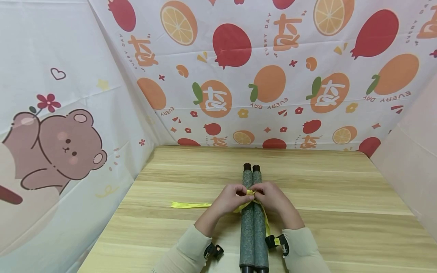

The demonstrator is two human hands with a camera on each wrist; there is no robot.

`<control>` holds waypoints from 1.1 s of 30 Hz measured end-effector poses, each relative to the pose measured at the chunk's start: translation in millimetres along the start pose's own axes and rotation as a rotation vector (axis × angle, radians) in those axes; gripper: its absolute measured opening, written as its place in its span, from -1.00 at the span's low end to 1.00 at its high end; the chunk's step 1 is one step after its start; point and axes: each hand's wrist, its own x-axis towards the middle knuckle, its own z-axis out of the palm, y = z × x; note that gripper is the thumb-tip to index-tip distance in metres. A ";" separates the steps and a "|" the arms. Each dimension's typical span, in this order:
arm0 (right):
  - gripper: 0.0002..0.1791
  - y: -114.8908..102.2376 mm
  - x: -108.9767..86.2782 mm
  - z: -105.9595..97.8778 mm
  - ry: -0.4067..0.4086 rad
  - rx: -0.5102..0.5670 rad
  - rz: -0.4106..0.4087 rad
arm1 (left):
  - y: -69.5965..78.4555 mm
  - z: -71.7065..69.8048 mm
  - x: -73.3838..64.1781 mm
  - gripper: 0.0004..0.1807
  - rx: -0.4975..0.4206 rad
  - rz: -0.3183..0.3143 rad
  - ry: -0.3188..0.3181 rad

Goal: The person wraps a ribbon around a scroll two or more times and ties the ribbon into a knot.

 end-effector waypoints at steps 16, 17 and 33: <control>-0.70 -1.6 -3.2 -4.5 0.004 0.081 0.086 | 2.5 -1.2 -2.7 -0.86 0.011 -0.018 -0.041; -0.68 -1.0 -3.8 -5.1 -0.009 0.115 0.094 | 2.4 -1.5 -2.7 -0.85 0.012 -0.014 -0.041; -0.88 -3.6 -6.2 -13.5 0.050 0.209 0.210 | 0.6 -5.8 -2.6 -0.83 -0.035 -0.022 -0.049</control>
